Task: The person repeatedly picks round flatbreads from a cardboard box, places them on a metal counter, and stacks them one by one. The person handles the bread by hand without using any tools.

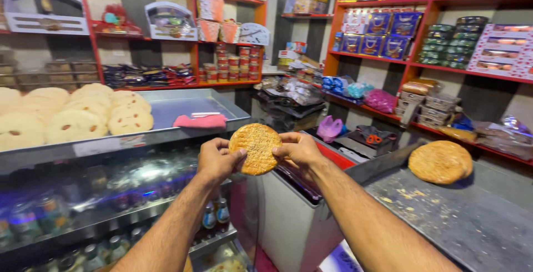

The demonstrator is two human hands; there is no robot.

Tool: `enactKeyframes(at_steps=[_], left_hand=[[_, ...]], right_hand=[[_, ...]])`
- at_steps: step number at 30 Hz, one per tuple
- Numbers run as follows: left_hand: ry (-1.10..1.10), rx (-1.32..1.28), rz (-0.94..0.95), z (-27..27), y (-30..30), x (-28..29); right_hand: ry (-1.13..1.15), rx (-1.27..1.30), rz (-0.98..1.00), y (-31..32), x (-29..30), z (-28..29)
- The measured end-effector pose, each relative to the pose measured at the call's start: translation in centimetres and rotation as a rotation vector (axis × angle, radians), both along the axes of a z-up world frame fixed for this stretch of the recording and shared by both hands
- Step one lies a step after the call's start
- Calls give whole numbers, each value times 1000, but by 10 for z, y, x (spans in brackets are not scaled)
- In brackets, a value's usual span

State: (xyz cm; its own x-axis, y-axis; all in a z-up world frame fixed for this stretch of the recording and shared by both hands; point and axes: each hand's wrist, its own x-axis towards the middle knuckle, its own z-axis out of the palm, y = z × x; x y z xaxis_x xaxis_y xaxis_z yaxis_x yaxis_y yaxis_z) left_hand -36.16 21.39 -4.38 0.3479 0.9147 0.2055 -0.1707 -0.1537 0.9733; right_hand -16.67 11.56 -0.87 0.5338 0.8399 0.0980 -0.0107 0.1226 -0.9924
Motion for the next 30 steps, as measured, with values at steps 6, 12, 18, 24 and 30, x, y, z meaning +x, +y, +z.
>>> enactKeyframes(at_steps=[6, 12, 18, 24, 30], left_hand=[[35, -74, 104, -57, 34, -112], [75, -157, 151, -108, 41, -219], [87, -213, 200, -156, 33, -304], [149, -266, 216, -201, 32, -349], [206, -365, 219, -241, 17, -390]], right_hand=[[85, -109, 113, 34, -110, -37], [189, -133, 182, 91, -193, -127], [220, -220, 153, 79, -288, -162], [204, -272, 147, 64, -339, -190], [224, -385, 143, 36, -386, -207]])
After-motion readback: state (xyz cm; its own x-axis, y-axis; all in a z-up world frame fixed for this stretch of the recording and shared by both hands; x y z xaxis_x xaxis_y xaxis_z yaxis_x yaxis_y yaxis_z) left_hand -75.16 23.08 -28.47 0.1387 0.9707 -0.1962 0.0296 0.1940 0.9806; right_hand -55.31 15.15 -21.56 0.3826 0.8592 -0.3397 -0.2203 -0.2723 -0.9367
